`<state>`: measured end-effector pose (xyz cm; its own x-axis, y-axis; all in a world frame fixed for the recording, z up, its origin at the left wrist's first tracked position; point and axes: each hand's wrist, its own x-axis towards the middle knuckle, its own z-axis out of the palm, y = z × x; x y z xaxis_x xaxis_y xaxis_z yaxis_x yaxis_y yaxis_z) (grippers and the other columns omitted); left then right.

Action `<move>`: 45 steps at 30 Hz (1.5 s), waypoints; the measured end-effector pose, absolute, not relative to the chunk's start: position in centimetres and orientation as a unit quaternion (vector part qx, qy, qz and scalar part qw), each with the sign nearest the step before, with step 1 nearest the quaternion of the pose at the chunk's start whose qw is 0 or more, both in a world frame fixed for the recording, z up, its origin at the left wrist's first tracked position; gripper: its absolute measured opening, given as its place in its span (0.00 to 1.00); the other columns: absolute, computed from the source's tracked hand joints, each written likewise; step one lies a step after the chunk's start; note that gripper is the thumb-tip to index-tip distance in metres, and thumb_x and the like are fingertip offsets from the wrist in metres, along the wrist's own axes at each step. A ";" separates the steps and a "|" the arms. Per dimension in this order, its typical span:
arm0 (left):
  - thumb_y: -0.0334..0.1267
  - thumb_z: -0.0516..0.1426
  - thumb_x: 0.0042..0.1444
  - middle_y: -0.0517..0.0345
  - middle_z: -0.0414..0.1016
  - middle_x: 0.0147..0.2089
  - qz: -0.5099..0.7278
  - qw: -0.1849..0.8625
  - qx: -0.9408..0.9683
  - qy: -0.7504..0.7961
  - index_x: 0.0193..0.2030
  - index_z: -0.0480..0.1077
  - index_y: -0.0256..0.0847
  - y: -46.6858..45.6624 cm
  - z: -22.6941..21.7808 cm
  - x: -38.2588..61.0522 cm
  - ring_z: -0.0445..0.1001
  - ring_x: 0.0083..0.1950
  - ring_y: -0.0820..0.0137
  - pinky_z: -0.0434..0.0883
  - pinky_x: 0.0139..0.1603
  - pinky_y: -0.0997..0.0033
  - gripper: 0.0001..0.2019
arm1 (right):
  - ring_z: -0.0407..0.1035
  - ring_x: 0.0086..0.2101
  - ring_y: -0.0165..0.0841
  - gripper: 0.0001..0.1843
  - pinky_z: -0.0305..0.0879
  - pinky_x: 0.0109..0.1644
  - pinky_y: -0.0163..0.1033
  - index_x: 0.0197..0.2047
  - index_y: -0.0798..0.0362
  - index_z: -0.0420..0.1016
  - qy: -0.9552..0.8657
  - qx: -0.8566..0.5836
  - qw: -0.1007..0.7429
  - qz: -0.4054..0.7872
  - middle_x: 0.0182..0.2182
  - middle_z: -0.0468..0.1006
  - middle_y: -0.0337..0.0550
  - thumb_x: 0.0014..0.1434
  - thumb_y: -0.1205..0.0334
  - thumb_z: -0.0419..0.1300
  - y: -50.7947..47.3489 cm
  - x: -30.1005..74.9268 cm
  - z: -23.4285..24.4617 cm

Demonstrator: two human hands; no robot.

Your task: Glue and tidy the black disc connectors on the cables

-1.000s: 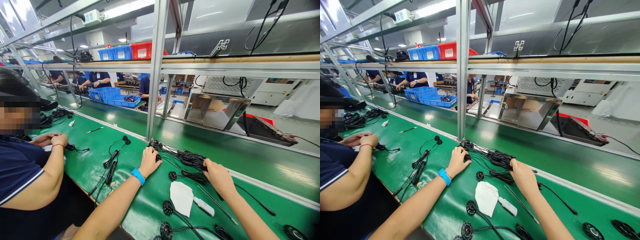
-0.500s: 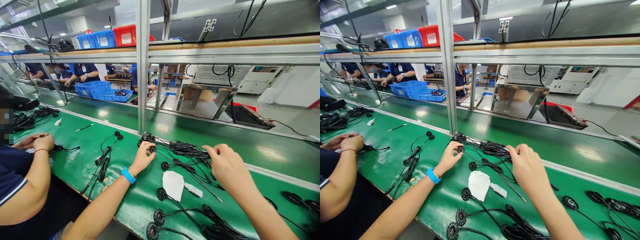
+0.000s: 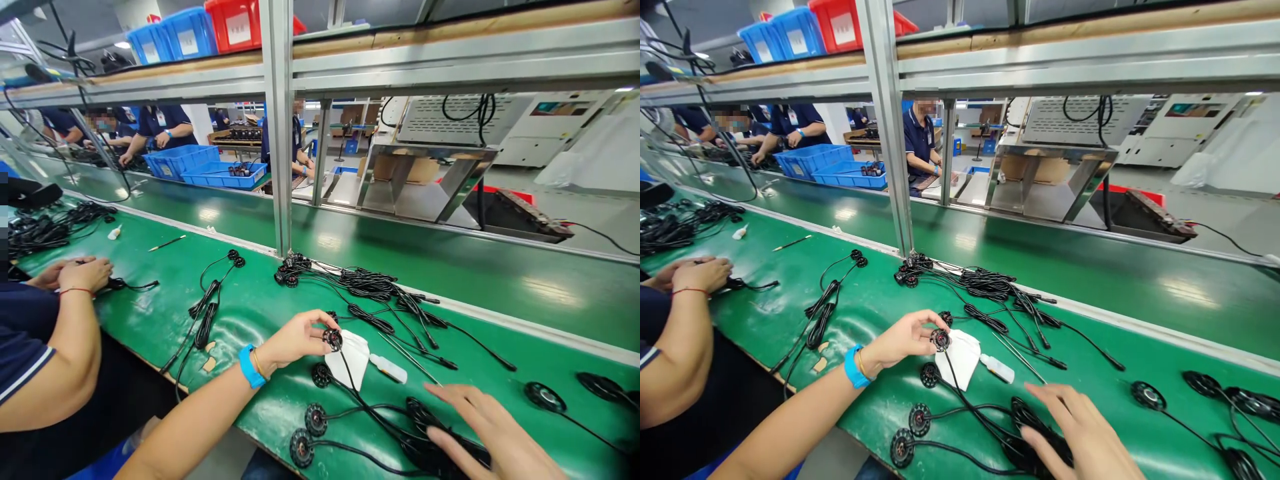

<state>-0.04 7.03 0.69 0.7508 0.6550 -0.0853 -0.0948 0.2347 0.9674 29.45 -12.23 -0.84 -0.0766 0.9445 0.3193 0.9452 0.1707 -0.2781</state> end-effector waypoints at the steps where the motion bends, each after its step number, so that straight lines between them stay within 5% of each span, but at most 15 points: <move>1: 0.35 0.70 0.46 0.51 0.77 0.43 0.257 0.760 0.547 0.239 0.46 0.73 0.37 6.9 0.7 0.0 0.76 0.42 0.68 0.71 0.46 0.67 0.20 | 0.76 0.45 0.40 0.22 0.75 0.46 0.41 0.55 0.40 0.73 -0.720 -0.647 0.253 0.011 0.49 0.78 0.45 0.60 0.43 0.61 -11.1 27.9 -0.1; 5: 0.35 0.73 0.44 0.47 0.75 0.51 0.296 0.772 0.523 0.209 0.46 0.75 0.38 6.7 0.8 0.0 0.76 0.47 0.65 0.71 0.49 0.65 0.22 | 0.77 0.43 0.35 0.15 0.73 0.47 0.39 0.51 0.45 0.71 -0.702 -0.617 0.312 0.167 0.45 0.80 0.42 0.65 0.48 0.57 -6.8 21.2 2.0; 9: 0.40 0.71 0.47 0.47 0.77 0.51 0.293 0.778 0.522 0.191 0.51 0.77 0.38 6.7 1.2 -0.3 0.74 0.50 0.63 0.69 0.52 0.65 0.23 | 0.73 0.26 0.29 0.12 0.70 0.33 0.32 0.49 0.47 0.70 -0.690 -0.569 0.350 0.280 0.27 0.77 0.34 0.70 0.53 0.50 -5.0 17.9 1.7; 13: 0.43 0.69 0.52 0.48 0.77 0.49 0.263 0.802 0.503 0.185 0.55 0.77 0.40 6.4 1.5 -0.4 0.74 0.46 0.66 0.70 0.45 0.71 0.23 | 0.71 0.28 0.28 0.10 0.66 0.32 0.32 0.48 0.47 0.74 -0.677 -0.576 0.442 0.119 0.32 0.76 0.38 0.70 0.58 0.52 -5.8 17.7 0.8; 19: 0.44 0.68 0.53 0.50 0.77 0.44 0.241 0.820 0.479 0.200 0.53 0.78 0.40 5.9 1.8 -0.2 0.73 0.38 0.71 0.69 0.39 0.74 0.21 | 0.69 0.27 0.28 0.14 0.63 0.34 0.34 0.53 0.48 0.75 -0.693 -0.579 0.423 -0.069 0.30 0.75 0.38 0.65 0.66 0.59 -6.7 17.6 1.5; 31: 0.46 0.67 0.54 0.49 0.78 0.45 0.225 0.796 0.514 0.226 0.52 0.79 0.39 5.8 1.5 -0.1 0.72 0.38 0.71 0.68 0.34 0.77 0.21 | 0.62 0.27 0.30 0.07 0.55 0.35 0.38 0.42 0.51 0.77 -0.720 -0.587 0.329 -0.171 0.25 0.69 0.38 0.67 0.64 0.57 -6.5 16.9 2.5; 39: 0.48 0.64 0.59 0.51 0.78 0.40 0.208 0.812 0.491 0.239 0.54 0.77 0.38 5.6 0.4 0.2 0.74 0.29 0.77 0.72 0.34 0.77 0.20 | 0.57 0.28 0.31 0.07 0.51 0.35 0.40 0.36 0.55 0.76 -0.697 -0.582 0.335 -0.249 0.24 0.64 0.38 0.66 0.67 0.58 -6.1 15.8 2.2; 45: 0.47 0.65 0.58 0.50 0.80 0.40 0.220 0.812 0.481 0.247 0.53 0.78 0.37 5.3 0.3 0.5 0.81 0.33 0.71 0.76 0.38 0.74 0.20 | 0.57 0.28 0.30 0.07 0.51 0.35 0.40 0.36 0.55 0.75 -0.690 -0.586 0.347 -0.246 0.24 0.64 0.37 0.66 0.66 0.58 -6.2 15.7 2.1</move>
<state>0.54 5.35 0.33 0.7808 0.5952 -0.1900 -0.1195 0.4408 0.8896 15.67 -6.20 2.15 -0.0732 0.6376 0.7669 0.9788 0.1935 -0.0675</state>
